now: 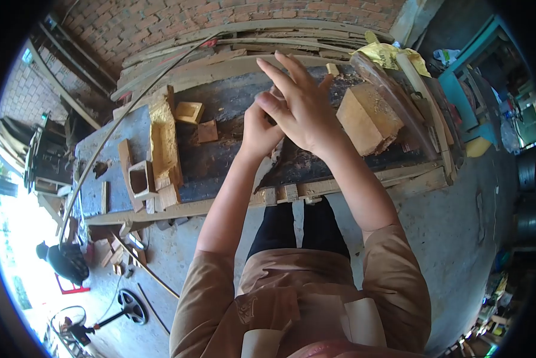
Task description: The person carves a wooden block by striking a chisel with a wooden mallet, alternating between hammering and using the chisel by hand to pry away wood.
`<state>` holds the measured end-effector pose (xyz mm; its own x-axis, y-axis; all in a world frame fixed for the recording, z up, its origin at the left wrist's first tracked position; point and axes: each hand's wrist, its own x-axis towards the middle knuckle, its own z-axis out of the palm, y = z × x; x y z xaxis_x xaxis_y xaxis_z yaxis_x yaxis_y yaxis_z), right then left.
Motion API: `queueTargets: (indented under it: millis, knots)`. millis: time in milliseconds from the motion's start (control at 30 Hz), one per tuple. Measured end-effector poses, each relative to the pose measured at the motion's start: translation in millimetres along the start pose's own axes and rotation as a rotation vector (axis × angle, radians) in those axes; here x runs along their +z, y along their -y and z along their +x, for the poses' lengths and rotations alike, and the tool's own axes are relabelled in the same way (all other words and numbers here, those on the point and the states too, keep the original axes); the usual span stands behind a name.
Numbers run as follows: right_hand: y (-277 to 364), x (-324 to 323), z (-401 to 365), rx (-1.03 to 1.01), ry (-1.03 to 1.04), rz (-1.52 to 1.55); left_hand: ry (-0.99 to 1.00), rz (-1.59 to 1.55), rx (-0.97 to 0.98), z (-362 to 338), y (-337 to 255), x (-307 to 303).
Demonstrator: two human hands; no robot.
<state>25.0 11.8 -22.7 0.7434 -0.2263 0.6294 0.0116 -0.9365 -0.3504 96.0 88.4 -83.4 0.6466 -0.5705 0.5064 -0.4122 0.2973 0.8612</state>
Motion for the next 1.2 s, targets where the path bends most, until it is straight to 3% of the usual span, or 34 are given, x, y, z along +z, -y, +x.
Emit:
queueTargets:
  millis: [33,67,200,267,367,433,567,633,733,767,833,867,933,1000,1033,1133,1200]
  knots:
    - [-6.5,-14.4,3.6,0.093,0.16,0.068,0.019,-0.009,0.012,1.6,3.0,1.9]
    - [-20.7,-16.3,3.5,0.097,0.028,0.169,0.021,-0.019,-0.062,-0.2,10.3,2.3]
    - [-96.9,-65.0,4.5,0.26,-0.078,-0.204,-0.126,-0.082,-0.151,1.0,20.5,4.4]
    - [-141.4,-82.5,-5.7,0.498,0.005,-0.467,-0.178,-0.088,-0.142,0.7,15.3,4.2]
    - [-184.2,-100.3,-38.2,0.544,0.062,-0.749,-0.186,-0.062,-0.115,-1.5,17.9,3.6]
    - [-208.4,-112.0,-47.3,0.844,0.53,-0.637,-0.196,0.008,-0.077,-2.6,15.2,5.4]
    - [-210.0,-123.2,-53.8,0.715,0.543,-0.68,-0.157,0.048,-0.045,-0.4,12.7,17.2]
    - [-202.0,-125.5,-60.2,0.464,0.322,-0.791,-0.131,0.072,-0.079,1.8,13.3,22.1]
    - [-172.2,-143.7,-64.6,0.376,0.228,-0.698,-0.092,0.089,-0.102,7.6,9.1,26.7]
    - [-161.1,-149.6,-65.6,0.373,0.225,-0.701,-0.087,0.118,-0.108,8.8,9.3,27.8]
    - [-137.5,-158.7,-70.5,0.354,0.02,-0.218,-0.085,0.143,-0.116,10.4,8.7,30.1]
    - [-121.8,-158.1,-73.5,0.354,0.022,-0.221,-0.078,0.13,-0.114,10.9,8.1,30.8]
    - [-90.6,-152.7,-79.9,0.367,-0.07,0.14,-0.071,0.117,-0.108,8.3,6.1,31.8]
    - [-75.3,-152.6,-88.7,0.39,0.203,-0.044,-0.056,0.069,-0.092,8.3,8.7,32.1]
    - [-72.4,-155.2,-88.6,0.373,0.356,-0.287,-0.041,0.053,-0.072,8.2,15.3,33.2]
    - [-57.1,-169.1,-88.2,0.412,0.264,-0.113,-0.003,0.039,-0.102,2.8,5.6,31.5]
    - [-56.3,-168.1,-91.5,0.376,0.037,0.063,-0.02,0.058,-0.106,2.8,5.1,31.7]
